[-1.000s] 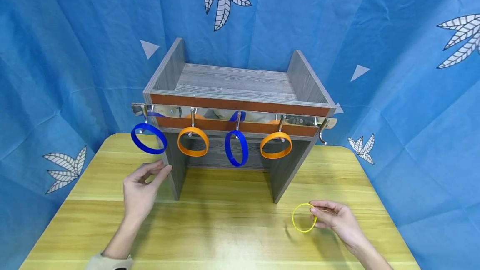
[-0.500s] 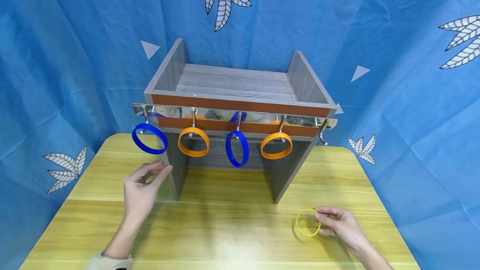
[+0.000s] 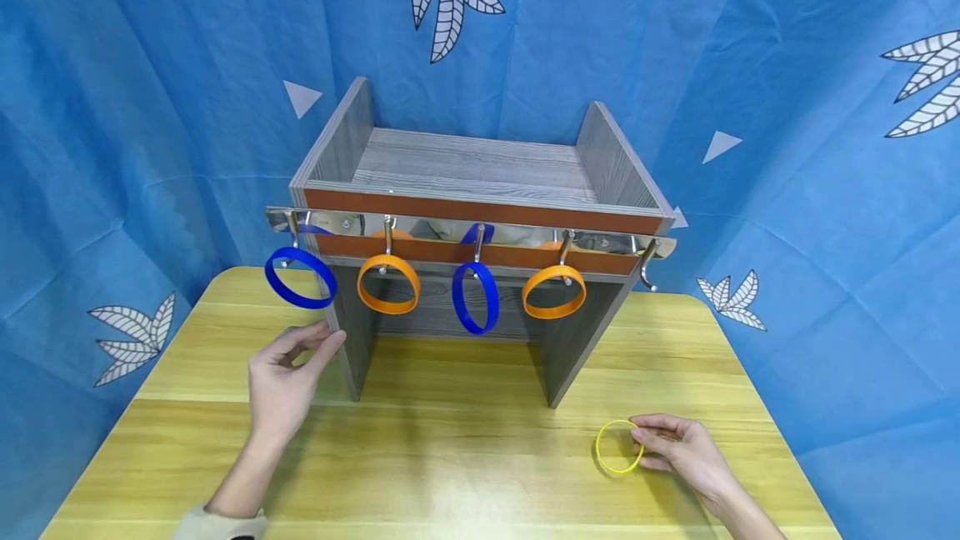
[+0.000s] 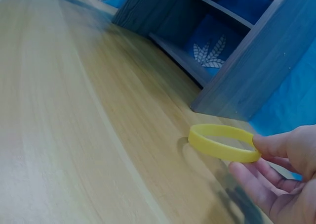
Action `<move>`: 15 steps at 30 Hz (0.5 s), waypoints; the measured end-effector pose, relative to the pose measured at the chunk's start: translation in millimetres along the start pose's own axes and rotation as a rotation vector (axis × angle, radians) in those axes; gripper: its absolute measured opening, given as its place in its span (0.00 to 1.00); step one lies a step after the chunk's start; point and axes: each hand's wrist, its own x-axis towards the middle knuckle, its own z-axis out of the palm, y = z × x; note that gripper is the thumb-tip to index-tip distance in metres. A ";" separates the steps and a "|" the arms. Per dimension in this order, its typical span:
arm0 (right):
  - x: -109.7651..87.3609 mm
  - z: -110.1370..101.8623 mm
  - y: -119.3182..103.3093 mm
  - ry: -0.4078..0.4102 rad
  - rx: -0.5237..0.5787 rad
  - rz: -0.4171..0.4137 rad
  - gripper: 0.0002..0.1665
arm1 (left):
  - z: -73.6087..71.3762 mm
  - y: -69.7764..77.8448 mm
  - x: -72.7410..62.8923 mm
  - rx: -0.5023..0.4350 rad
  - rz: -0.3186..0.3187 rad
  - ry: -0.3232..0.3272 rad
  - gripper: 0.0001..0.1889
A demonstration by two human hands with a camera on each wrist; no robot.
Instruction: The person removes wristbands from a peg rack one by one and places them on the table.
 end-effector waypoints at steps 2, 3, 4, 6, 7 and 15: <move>1.2 -0.3 1.4 0.006 -0.023 -0.002 0.29 | 0.2 0.2 0.0 -0.004 -0.003 0.002 0.09; 1.8 -0.6 1.9 0.011 -0.035 -0.002 0.30 | 0.3 0.6 0.2 -0.005 -0.007 0.002 0.09; 2.4 -1.0 2.5 0.015 -0.045 0.000 0.30 | 0.4 0.5 0.3 -0.007 -0.007 0.002 0.09; 3.6 -2.4 4.1 0.018 -0.059 0.005 0.30 | 0.6 0.3 0.5 -0.007 -0.004 0.000 0.09; 4.1 -3.2 4.8 0.021 -0.061 0.008 0.30 | 0.6 0.3 0.5 -0.003 -0.001 -0.001 0.09; 6.7 -9.2 8.7 0.019 -0.049 0.003 0.29 | 0.0 0.7 -0.6 -0.011 0.002 -0.009 0.09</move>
